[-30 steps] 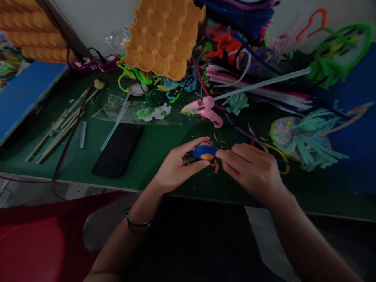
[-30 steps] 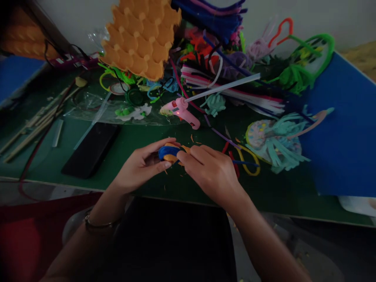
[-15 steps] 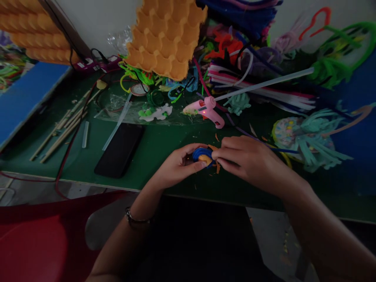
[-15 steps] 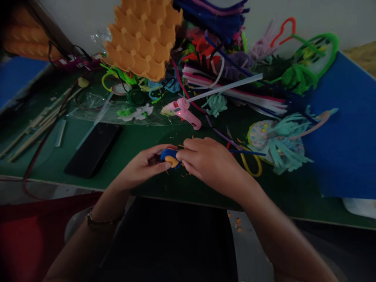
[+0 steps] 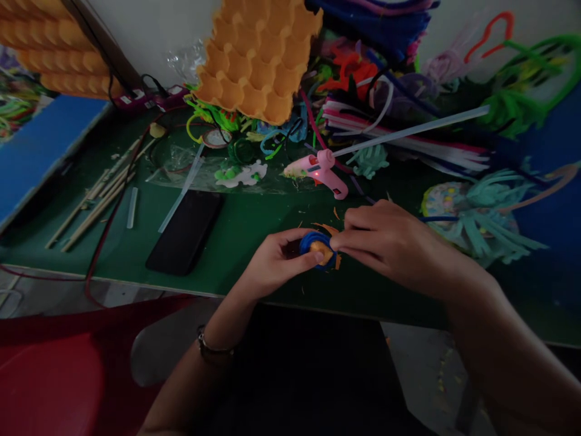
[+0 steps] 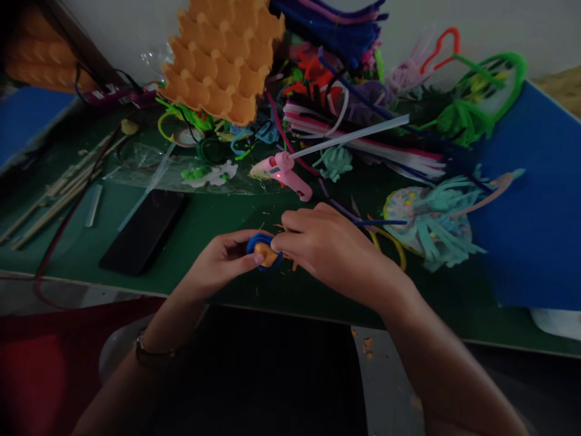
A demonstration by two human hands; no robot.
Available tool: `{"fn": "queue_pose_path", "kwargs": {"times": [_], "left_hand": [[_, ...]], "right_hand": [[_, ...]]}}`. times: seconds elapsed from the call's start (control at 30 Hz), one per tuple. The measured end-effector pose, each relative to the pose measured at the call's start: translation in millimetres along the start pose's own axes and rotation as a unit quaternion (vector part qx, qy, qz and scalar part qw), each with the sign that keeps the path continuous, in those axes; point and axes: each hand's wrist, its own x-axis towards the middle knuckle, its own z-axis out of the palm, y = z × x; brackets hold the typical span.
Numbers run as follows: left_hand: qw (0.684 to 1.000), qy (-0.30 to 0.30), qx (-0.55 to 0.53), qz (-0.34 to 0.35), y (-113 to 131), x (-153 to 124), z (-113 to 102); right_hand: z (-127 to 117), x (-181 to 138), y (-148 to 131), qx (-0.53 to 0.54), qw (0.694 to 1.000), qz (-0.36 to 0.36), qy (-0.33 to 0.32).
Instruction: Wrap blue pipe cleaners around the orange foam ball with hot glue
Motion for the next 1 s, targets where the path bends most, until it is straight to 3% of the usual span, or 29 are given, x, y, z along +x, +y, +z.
{"fn": "queue_pose_path", "kwargs": {"times": [0.17, 0.37, 0.6, 0.67, 0.73, 0.8, 0.87, 0.93, 1.0], "left_hand": [[1.0, 0.02, -0.02, 0.007, -0.9, -2.7, 4.0], [0.999, -0.009, -0.047, -0.015, 3.7, -1.4, 2.3], [0.998, -0.014, -0.054, -0.039, 9.1, 0.7, -0.3], [0.996, -0.008, -0.075, -0.039, 9.3, -2.9, -5.3], [0.994, 0.004, -0.103, -0.039, 10.7, -8.1, -14.5], [0.989, 0.037, -0.137, -0.032, 14.6, -13.6, -27.6], [0.981, 0.087, -0.171, -0.008, 21.3, -18.1, -42.1], [0.97, 0.126, -0.206, 0.02, 29.8, -21.7, -54.5], [0.955, 0.146, -0.254, 0.056, 38.4, -25.6, -62.2]], "right_hand": [[1.9, -3.2, -3.8, 0.0, 1.0, 0.009, 0.016], [0.3, -5.5, -3.4, 0.054, 0.998, 0.024, 0.031], [-17.9, -6.7, -4.0, -0.003, 0.997, 0.041, 0.059], [-22.1, -8.0, -3.8, -0.013, 0.993, 0.066, 0.101], [-24.0, -10.6, -2.1, -0.012, 0.972, 0.086, 0.219], [-23.2, -14.5, 0.9, -0.009, 0.924, 0.114, 0.364], [-20.6, -18.9, 4.0, 0.008, 0.876, 0.157, 0.456], [-17.5, -22.7, 6.6, 0.039, 0.867, 0.198, 0.456], [-14.6, -24.5, 9.5, 0.052, 0.884, 0.221, 0.408]]}}
